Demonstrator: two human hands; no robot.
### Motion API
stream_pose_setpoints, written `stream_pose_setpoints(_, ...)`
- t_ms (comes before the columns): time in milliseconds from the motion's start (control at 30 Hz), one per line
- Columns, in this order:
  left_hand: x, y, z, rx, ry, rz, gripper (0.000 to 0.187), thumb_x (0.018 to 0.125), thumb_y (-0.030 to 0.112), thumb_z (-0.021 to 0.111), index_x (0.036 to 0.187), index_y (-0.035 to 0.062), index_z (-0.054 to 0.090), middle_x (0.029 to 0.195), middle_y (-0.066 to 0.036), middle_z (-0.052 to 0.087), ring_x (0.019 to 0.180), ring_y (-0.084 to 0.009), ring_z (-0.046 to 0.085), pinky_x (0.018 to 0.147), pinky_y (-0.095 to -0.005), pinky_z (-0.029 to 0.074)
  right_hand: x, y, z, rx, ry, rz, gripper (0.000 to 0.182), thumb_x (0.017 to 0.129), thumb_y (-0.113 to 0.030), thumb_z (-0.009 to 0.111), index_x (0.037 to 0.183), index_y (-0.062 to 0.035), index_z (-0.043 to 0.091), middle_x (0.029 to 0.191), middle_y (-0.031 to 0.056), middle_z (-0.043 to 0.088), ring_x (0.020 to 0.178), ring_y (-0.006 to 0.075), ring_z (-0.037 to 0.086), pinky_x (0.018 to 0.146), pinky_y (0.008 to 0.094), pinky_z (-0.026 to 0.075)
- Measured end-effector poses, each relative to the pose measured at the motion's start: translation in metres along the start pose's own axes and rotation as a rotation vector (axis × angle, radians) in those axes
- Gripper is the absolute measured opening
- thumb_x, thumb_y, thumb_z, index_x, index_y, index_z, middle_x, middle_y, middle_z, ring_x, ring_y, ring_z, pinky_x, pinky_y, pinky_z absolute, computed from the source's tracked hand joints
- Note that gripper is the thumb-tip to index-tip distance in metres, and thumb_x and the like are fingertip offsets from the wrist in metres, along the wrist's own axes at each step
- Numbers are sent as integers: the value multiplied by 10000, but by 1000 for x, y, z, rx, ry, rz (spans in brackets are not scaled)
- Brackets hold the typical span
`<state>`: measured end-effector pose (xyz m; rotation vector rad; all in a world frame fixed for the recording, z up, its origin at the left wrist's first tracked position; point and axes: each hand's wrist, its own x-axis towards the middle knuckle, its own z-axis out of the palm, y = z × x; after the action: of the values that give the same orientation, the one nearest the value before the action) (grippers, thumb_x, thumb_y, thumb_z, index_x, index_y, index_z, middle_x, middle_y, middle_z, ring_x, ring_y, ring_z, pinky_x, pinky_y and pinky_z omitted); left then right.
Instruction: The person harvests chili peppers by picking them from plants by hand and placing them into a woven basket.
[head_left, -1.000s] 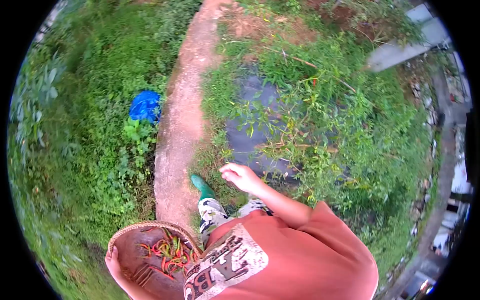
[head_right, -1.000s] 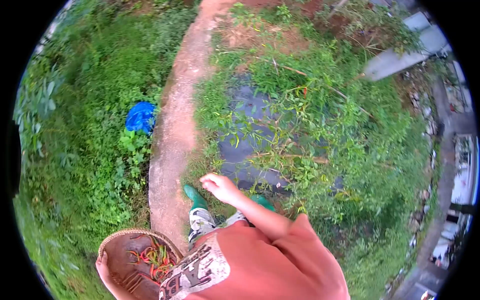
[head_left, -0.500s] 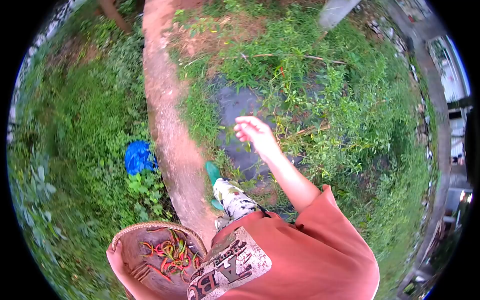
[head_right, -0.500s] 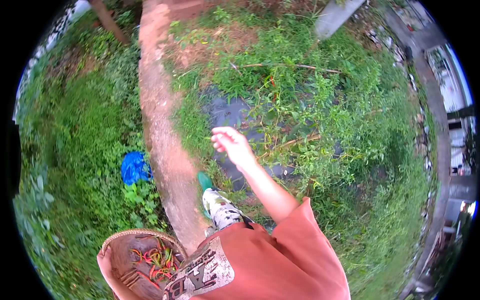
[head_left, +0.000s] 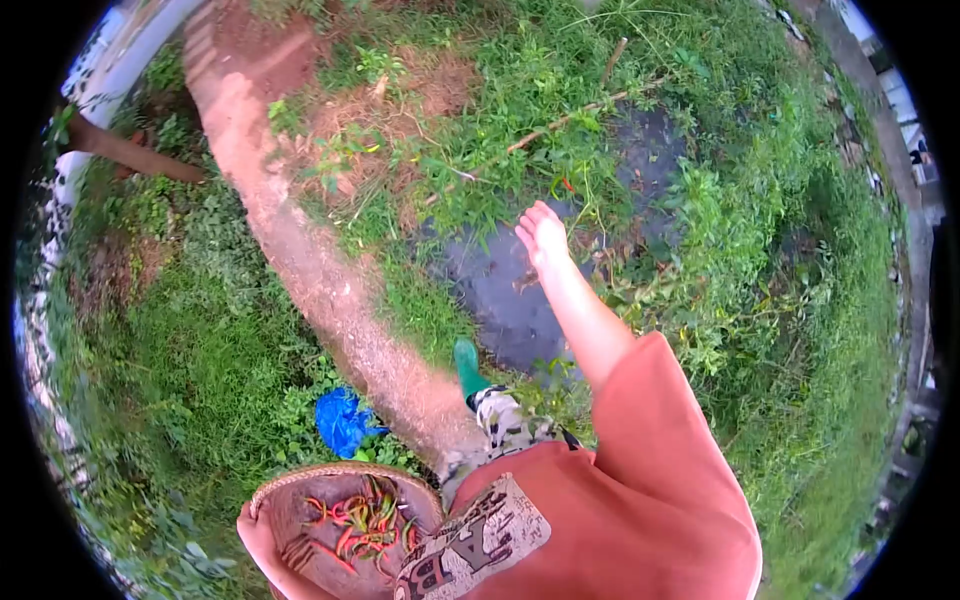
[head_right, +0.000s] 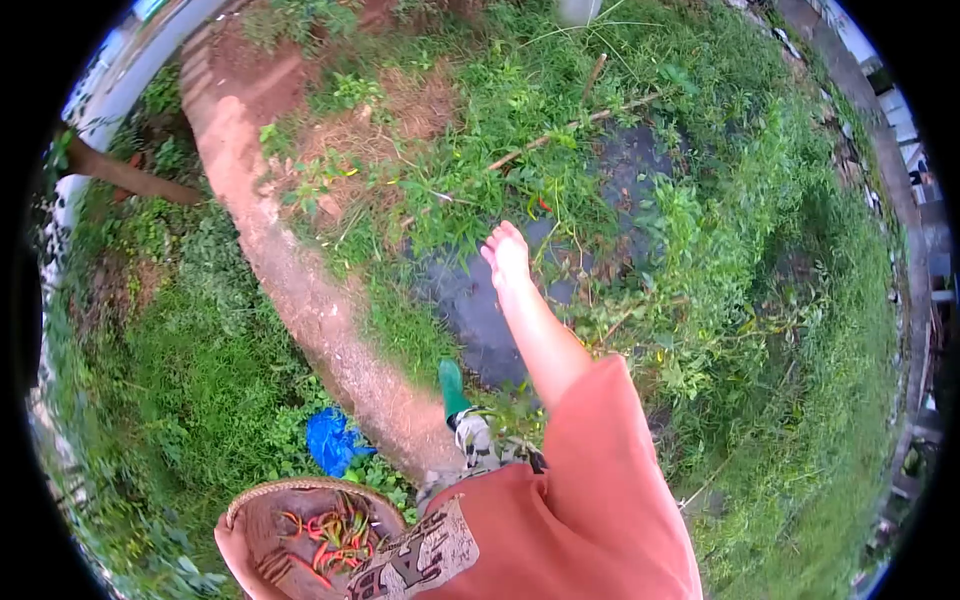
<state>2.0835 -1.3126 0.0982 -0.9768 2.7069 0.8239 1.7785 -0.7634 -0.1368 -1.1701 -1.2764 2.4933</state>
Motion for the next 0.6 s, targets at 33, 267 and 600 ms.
stream_pose_setpoints(33, 22, 18, 12, -8, 10, 37, 133, 766, 86, 571, 778, -46, 573, 594, -27, 536, 571, -80, 420, 527, -260, 384, 23, 1, 9, -5, 14, -6, 429, 851, -99, 452, 1273, -78, 377, 1101, 59, 511, 899, 179, 520, 746, 344, 467)
stream_pose_setpoints(267, 171, 157, 66, 274, -214, 264, 132, 711, 57, 579, 811, -28, 589, 554, -74, 539, 513, -109, 457, 509, -276, 403, 139, 23, 17, 79, 267, 75, 439, 899, -161, 385, 1333, -120, 330, 1318, 147, 383, 1170, 276, 410, 876, 392, 417)
stream_pose_setpoints(600, 356, 255, 153, 430, -403, 523, 203, 664, 121, 626, 830, 5, 615, 591, -171, 567, 528, -257, 572, 534, -335, 441, 217, 34, 25, 253, 637, -158, 559, 858, -126, 416, 1373, -211, 216, 1177, 52, 424, 970, 174, 446, 718, 351, 419)
